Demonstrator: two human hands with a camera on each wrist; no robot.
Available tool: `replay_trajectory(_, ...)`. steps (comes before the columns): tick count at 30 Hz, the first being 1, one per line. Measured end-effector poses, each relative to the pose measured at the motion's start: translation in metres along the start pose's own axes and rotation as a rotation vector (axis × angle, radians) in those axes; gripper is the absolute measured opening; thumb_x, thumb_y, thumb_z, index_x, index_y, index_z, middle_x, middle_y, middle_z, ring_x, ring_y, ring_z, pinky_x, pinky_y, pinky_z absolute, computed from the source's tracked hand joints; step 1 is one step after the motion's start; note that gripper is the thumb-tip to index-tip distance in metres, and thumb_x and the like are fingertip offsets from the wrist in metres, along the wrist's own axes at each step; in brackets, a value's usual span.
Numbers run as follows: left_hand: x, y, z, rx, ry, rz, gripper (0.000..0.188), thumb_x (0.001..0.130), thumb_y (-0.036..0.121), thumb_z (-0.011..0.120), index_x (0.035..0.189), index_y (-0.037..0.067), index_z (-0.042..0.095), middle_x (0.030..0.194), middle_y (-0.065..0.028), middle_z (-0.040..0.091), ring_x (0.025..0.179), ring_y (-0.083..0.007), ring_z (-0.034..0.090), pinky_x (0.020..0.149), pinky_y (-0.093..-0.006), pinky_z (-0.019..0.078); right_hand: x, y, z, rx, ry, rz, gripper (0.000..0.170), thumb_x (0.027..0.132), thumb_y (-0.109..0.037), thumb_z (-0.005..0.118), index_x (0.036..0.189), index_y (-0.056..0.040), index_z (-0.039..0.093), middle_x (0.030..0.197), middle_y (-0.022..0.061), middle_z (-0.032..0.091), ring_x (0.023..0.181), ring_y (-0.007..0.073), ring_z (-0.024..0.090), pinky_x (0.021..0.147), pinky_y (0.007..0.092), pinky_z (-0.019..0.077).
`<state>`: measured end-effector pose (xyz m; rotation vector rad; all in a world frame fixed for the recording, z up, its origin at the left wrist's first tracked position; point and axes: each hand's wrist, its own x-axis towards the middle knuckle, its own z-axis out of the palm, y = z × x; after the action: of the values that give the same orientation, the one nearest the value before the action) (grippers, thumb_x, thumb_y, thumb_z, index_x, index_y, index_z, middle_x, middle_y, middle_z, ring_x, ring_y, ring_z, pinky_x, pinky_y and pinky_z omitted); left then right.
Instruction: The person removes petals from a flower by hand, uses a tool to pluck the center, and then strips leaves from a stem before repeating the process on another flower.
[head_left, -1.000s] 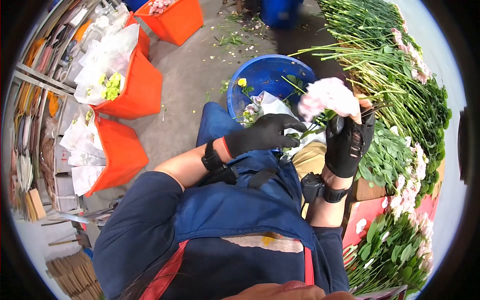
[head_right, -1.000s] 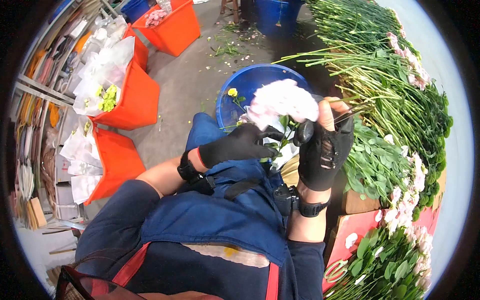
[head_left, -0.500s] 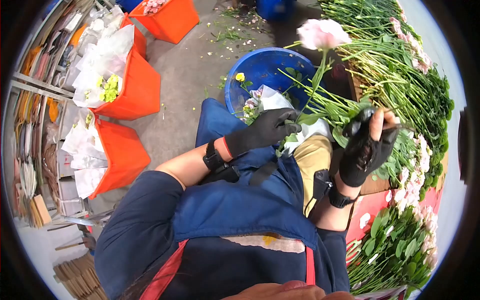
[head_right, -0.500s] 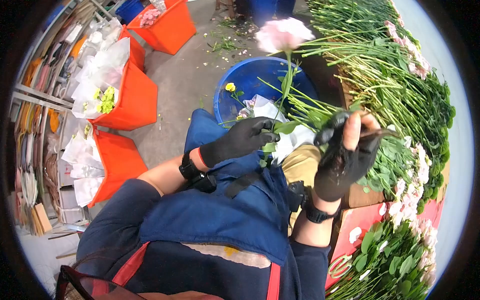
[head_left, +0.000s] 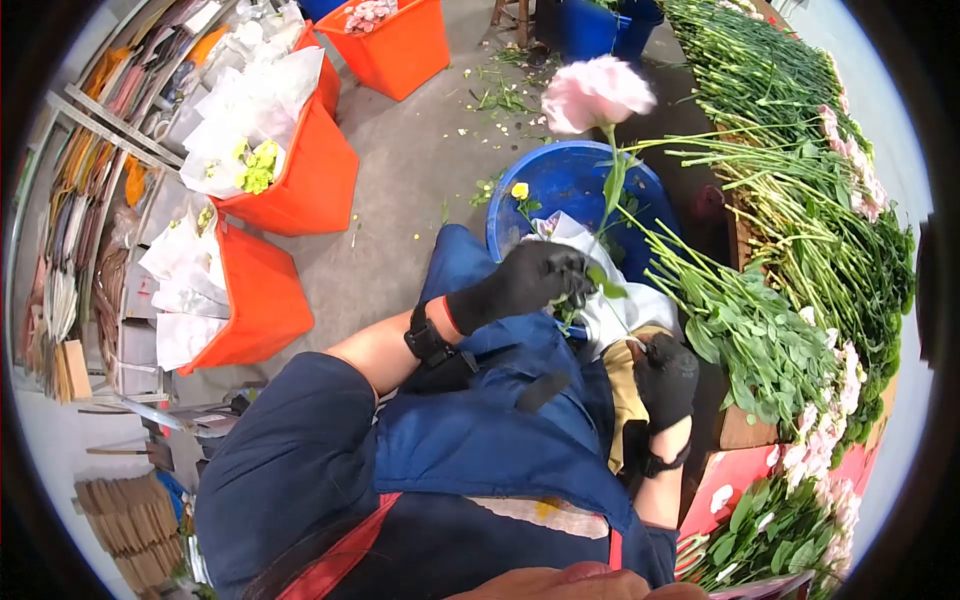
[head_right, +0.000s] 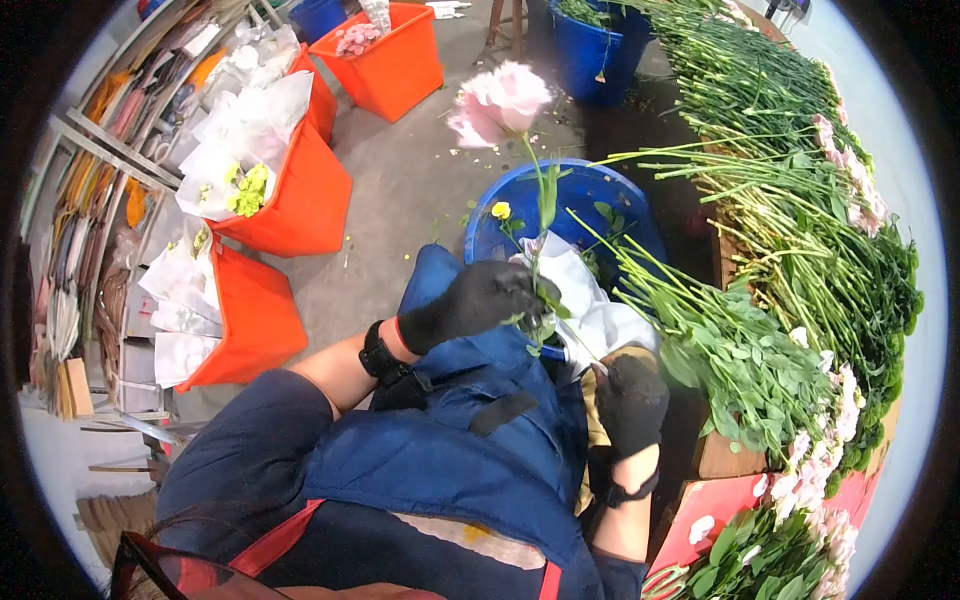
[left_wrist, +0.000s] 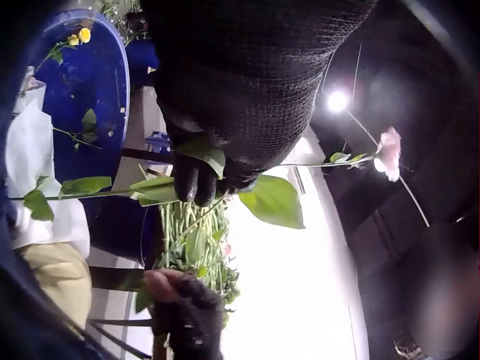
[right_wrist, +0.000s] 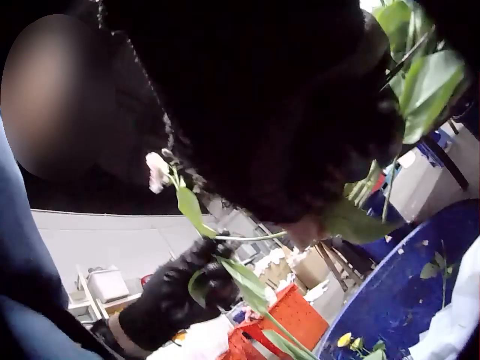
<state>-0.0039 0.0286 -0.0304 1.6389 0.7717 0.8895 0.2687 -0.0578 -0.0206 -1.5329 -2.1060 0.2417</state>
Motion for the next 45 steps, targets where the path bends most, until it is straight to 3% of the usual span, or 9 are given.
replay_trajectory(7, 0.008, 0.033, -0.034, -0.178, 0.162, -0.080, 0.024, 0.093, 0.002, 0.057, 0.116, -0.004, 0.063, 0.099, -0.0085, 0.072, 0.083, -0.0118, 0.067, 0.075, -0.0289, 0.0554, -0.007, 0.027, 0.047, 0.172, -0.180, 0.275, 0.032, 0.085, -0.021, 0.075, 0.109, -0.0002, 0.070, 0.097, 0.0156, 0.072, 0.089, 0.0267, 0.069, 0.082, 0.0335, 0.0511)
replay_trajectory(16, 0.014, -0.006, -0.009, -0.190, 0.183, -0.010, 0.020, 0.092, 0.014, 0.070, 0.107, 0.000, 0.070, 0.091, -0.0039, 0.070, 0.079, -0.0085, 0.064, 0.070, -0.0273, 0.0537, 0.097, -0.076, -0.001, 0.560, 0.358, 0.003, 0.025, 0.084, -0.005, 0.072, 0.109, -0.0022, 0.069, 0.099, 0.0133, 0.070, 0.086, 0.0212, 0.068, 0.078, 0.0303, 0.0518)
replay_trajectory(18, 0.012, -0.017, 0.000, 0.491, 0.259, 0.244, 0.022, 0.088, 0.021, 0.073, 0.101, 0.004, 0.070, 0.087, -0.0106, 0.069, 0.075, -0.0224, 0.068, 0.067, -0.0332, 0.0527, 0.100, -0.078, 0.002, 0.682, 0.200, 0.107, 0.025, 0.083, -0.004, 0.073, 0.108, -0.0017, 0.069, 0.099, 0.0116, 0.070, 0.083, 0.0203, 0.067, 0.076, 0.0304, 0.0517)
replay_trajectory(21, 0.022, -0.072, 0.010, 0.227, 0.160, 0.224, 0.031, 0.085, 0.020, 0.075, 0.110, 0.005, 0.068, 0.099, -0.0125, 0.068, 0.088, -0.0251, 0.068, 0.075, -0.0346, 0.0533, 0.092, -0.071, 0.013, 0.853, 0.092, 0.224, 0.025, 0.086, -0.011, 0.071, 0.109, -0.0002, 0.069, 0.096, 0.0109, 0.071, 0.081, 0.0181, 0.066, 0.075, 0.0300, 0.0519)
replay_trajectory(24, 0.008, -0.014, 0.004, 0.163, 0.115, 0.342, 0.046, 0.083, 0.014, 0.076, 0.126, 0.006, 0.061, 0.118, -0.0117, 0.065, 0.104, -0.0245, 0.066, 0.083, -0.0354, 0.0542, 0.078, -0.053, 0.032, 0.779, 0.092, 0.246, 0.026, 0.088, -0.016, 0.070, 0.107, 0.0005, 0.070, 0.096, 0.0109, 0.072, 0.081, 0.0154, 0.067, 0.072, 0.0284, 0.0520)
replay_trajectory(25, 0.002, 0.019, 0.000, -0.046, 0.053, 0.065, 0.063, 0.081, 0.009, 0.076, 0.139, 0.008, 0.051, 0.134, -0.0094, 0.057, 0.117, -0.0219, 0.060, 0.089, -0.0348, 0.0534, 0.077, -0.055, 0.032, 0.679, 0.130, 0.166, 0.017, 0.087, -0.013, 0.069, 0.097, -0.0003, 0.068, 0.093, 0.0103, 0.071, 0.080, 0.0166, 0.066, 0.069, 0.0291, 0.0522)
replay_trajectory(32, 0.003, 0.076, -0.015, 0.159, -0.019, 0.320, 0.067, 0.079, 0.012, 0.079, 0.139, 0.003, 0.050, 0.141, -0.0157, 0.052, 0.127, -0.0270, 0.053, 0.103, -0.0386, 0.0433, 0.053, -0.052, 0.056, 0.903, 0.139, 0.143, 0.013, 0.089, -0.013, 0.062, 0.086, -0.0008, 0.068, 0.070, 0.0038, 0.064, 0.066, 0.0112, 0.057, 0.061, 0.0304, 0.0448)
replay_trajectory(40, -0.008, 0.077, -0.009, 0.226, -0.072, 0.071, 0.045, 0.083, 0.008, 0.071, 0.126, -0.001, 0.059, 0.111, -0.0159, 0.068, 0.100, -0.0170, 0.065, 0.088, -0.0319, 0.0509, 0.045, -0.043, 0.063, 1.044, -0.044, 0.169, 0.024, 0.090, -0.001, 0.061, 0.113, 0.0002, 0.065, 0.089, 0.0041, 0.069, 0.075, 0.0123, 0.063, 0.068, 0.0270, 0.0507)
replay_trajectory(45, -0.016, 0.073, -0.006, 0.126, -0.009, -0.031, 0.038, 0.085, 0.006, 0.067, 0.121, -0.003, 0.060, 0.096, -0.0125, 0.071, 0.088, -0.0113, 0.065, 0.080, -0.0294, 0.0525, 0.038, -0.051, 0.022, 1.001, 0.054, 0.580, 0.022, 0.091, -0.007, 0.066, 0.111, 0.0009, 0.067, 0.088, 0.0017, 0.066, 0.071, 0.0071, 0.054, 0.067, 0.0250, 0.0443)
